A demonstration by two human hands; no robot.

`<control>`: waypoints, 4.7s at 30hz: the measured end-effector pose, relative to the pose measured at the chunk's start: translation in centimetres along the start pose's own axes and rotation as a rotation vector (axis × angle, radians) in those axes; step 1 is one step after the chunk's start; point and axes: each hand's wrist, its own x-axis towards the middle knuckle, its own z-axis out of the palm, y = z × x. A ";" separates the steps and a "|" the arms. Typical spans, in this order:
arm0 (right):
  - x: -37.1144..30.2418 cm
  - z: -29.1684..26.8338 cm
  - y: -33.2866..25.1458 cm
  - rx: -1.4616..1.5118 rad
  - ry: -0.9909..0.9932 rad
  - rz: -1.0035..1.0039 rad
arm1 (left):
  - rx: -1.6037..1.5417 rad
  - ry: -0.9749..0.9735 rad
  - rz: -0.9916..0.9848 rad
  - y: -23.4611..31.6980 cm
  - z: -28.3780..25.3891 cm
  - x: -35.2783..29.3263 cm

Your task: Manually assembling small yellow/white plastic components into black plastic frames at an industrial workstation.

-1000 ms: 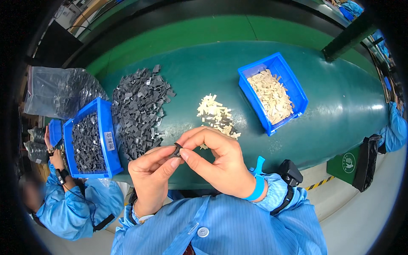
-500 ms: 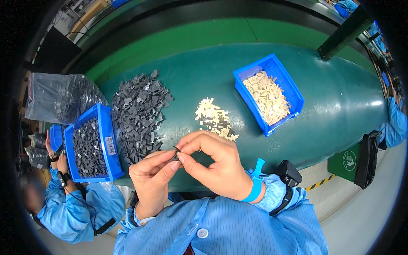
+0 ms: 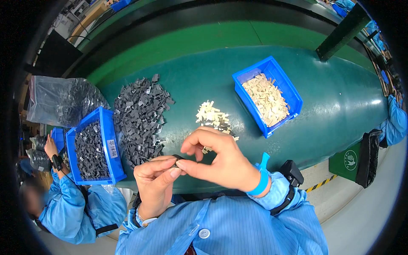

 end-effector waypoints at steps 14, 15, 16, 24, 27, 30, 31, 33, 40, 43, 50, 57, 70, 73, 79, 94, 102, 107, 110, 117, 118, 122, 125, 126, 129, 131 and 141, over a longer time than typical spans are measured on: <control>0.4 0.2 1.6 0.916 -0.327 0.504 | 0.373 -0.088 0.018 0.9 -0.1 0.5; 0.3 0.4 1.7 0.915 -0.324 0.502 | 0.372 -0.091 0.019 1.0 0.0 0.5; 0.3 0.7 1.8 0.815 -0.306 0.472 | 0.531 -0.127 0.110 1.1 0.1 0.5; -0.1 1.1 0.8 0.952 -0.212 0.444 | -0.092 -0.053 -0.131 0.5 -0.7 0.6; -0.6 1.5 1.3 0.877 -0.116 0.321 | -0.420 -0.028 -0.361 0.3 -0.9 0.6; -0.6 1.6 1.7 0.773 -0.046 0.289 | -0.656 -0.074 -0.520 -0.2 -1.0 0.6; -0.5 1.7 2.7 0.476 0.006 0.040 | -0.659 -0.073 -0.520 -0.4 -1.1 0.5; -0.6 1.8 3.3 0.177 0.056 -0.207 | -0.667 -0.057 -0.609 -0.5 -1.1 0.1; -0.4 0.3 3.0 -0.004 -0.147 -0.311 | -0.503 -0.048 -0.445 1.5 -2.2 -1.1; 0.3 -1.5 3.6 -0.300 0.007 -0.349 | -0.016 0.173 0.154 3.8 -4.5 -0.6; 1.1 -1.9 4.0 -0.682 -0.151 -0.296 | 1.444 0.653 0.489 10.4 -14.7 -1.3; 1.7 -0.6 5.0 -0.834 -0.333 -0.285 | 1.637 0.527 0.503 8.1 -11.9 -0.7; 3.5 -1.4 5.6 -0.702 -0.452 -0.296 | 0.914 0.089 0.313 1.8 -4.6 0.4; 3.9 -1.6 5.0 -0.428 -0.358 -0.183 | 0.502 0.056 0.050 -0.1 -3.6 0.5; 3.2 -1.2 4.9 0.017 -0.099 0.108 | 0.107 0.052 -0.296 -1.3 -1.9 2.5; 2.2 -1.1 0.8 -0.151 -0.463 -0.293 | -0.066 -0.196 -0.663 -0.5 -2.5 2.2; 2.1 -1.6 0.5 0.071 -0.539 -0.074 | 0.045 -0.306 -0.554 -0.5 -2.1 1.7; 1.9 -1.1 1.0 -0.034 -0.284 -0.201 | -0.048 -0.164 -0.483 -0.8 -2.0 1.3; 1.4 -1.2 0.7 -0.354 -0.169 -0.456 | -0.034 -0.072 -0.416 -0.7 -1.8 1.1; 1.3 -1.1 1.0 -0.385 -0.174 -0.448 | 0.254 -0.146 -0.143 -0.5 -1.5 0.8; 1.3 -1.1 0.9 -0.390 -0.180 -0.458 | 0.323 -0.168 -0.088 -0.5 -1.4 0.9; 1.4 -0.9 0.6 -0.446 -0.208 -0.469 | 0.515 -0.168 0.025 -0.3 -1.2 0.8; 1.2 -0.9 1.0 -0.309 -0.233 -0.336 | 0.519 -0.190 0.039 -0.3 -1.2 0.8; 1.1 -0.9 1.0 -0.310 -0.233 -0.337 | 0.423 -0.168 -0.039 -0.3 -1.1 0.7; 0.8 -0.8 1.1 -0.130 -0.126 -0.184 | 0.243 -0.111 -0.191 -0.1 -1.2 0.5; 0.4 -1.2 1.3 0.322 0.022 0.230 | 0.157 -0.078 -0.263 0.1 -1.2 0.5; -0.4 0.2 0.7 0.513 -0.127 0.419 | 0.185 0.023 -0.259 0.1 -0.6 0.3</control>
